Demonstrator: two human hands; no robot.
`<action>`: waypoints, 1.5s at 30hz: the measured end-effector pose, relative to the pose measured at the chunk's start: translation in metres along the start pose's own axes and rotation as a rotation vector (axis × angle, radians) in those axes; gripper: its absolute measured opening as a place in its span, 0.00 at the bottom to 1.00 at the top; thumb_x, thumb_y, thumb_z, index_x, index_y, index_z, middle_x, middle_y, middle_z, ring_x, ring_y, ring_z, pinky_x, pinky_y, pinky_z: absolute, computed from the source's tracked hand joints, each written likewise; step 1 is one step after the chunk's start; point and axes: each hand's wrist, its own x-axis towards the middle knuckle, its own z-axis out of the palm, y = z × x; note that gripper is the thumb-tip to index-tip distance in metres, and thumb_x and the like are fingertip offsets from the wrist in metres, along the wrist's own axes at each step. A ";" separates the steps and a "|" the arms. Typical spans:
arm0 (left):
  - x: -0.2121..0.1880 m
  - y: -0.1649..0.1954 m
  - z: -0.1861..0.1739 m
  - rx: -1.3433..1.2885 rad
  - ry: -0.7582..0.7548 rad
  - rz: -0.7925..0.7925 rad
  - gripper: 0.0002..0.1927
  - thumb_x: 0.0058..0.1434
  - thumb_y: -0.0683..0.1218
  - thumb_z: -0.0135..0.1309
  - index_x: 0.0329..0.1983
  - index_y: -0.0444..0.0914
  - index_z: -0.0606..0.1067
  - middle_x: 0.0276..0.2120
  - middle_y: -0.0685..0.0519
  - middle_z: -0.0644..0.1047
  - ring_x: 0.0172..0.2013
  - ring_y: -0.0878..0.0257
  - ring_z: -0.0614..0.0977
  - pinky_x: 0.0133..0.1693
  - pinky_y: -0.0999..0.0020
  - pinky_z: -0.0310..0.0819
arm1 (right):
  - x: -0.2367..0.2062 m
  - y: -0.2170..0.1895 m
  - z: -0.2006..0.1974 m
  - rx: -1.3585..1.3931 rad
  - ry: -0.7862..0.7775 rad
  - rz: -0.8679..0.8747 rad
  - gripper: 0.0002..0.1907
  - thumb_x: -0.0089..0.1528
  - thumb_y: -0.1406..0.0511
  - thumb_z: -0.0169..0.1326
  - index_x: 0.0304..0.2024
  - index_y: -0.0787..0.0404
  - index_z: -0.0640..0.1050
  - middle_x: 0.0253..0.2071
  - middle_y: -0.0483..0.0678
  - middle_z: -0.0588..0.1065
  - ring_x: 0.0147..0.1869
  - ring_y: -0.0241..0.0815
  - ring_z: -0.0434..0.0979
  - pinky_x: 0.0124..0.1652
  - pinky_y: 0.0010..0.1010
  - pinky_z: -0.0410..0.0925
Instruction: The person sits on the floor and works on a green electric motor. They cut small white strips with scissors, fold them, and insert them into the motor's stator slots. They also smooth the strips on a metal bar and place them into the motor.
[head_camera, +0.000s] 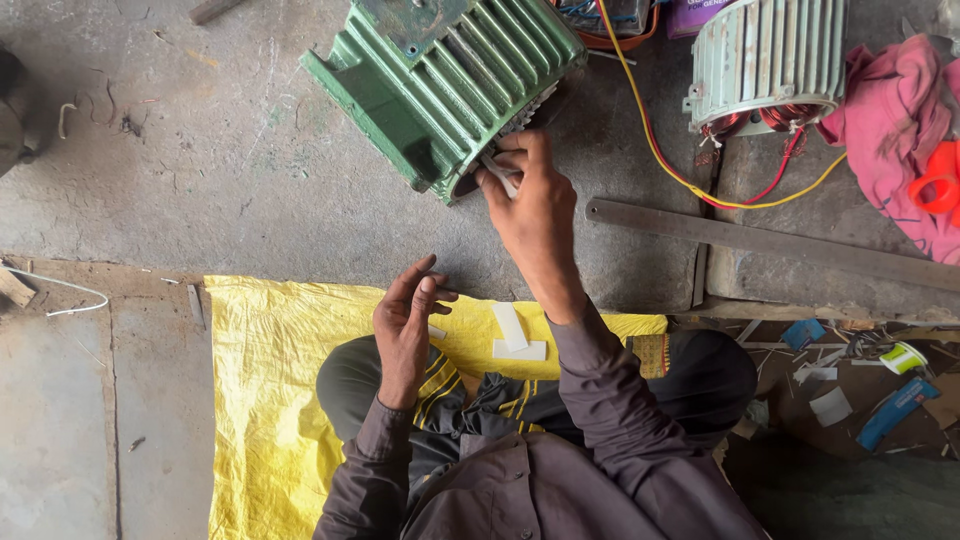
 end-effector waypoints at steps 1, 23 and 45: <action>0.000 0.000 -0.001 0.000 -0.001 -0.004 0.22 0.72 0.48 0.50 0.64 0.30 0.73 0.46 0.47 0.81 0.40 0.63 0.84 0.39 0.70 0.78 | -0.002 -0.001 -0.004 -0.009 -0.002 -0.036 0.21 0.62 0.66 0.66 0.52 0.64 0.71 0.43 0.56 0.81 0.46 0.49 0.86 0.42 0.34 0.79; 0.003 -0.005 -0.002 -0.014 0.001 -0.008 0.22 0.72 0.48 0.51 0.64 0.31 0.73 0.44 0.46 0.82 0.39 0.63 0.85 0.39 0.70 0.78 | 0.004 -0.002 -0.014 -0.142 -0.081 0.110 0.06 0.63 0.65 0.62 0.38 0.63 0.83 0.32 0.50 0.83 0.33 0.43 0.85 0.32 0.34 0.73; 0.004 -0.005 -0.001 -0.002 0.003 -0.011 0.22 0.72 0.48 0.51 0.63 0.30 0.73 0.44 0.46 0.81 0.38 0.62 0.85 0.39 0.71 0.78 | -0.001 0.004 0.004 -0.045 0.007 0.135 0.09 0.64 0.63 0.61 0.43 0.62 0.82 0.37 0.53 0.83 0.40 0.46 0.87 0.38 0.37 0.77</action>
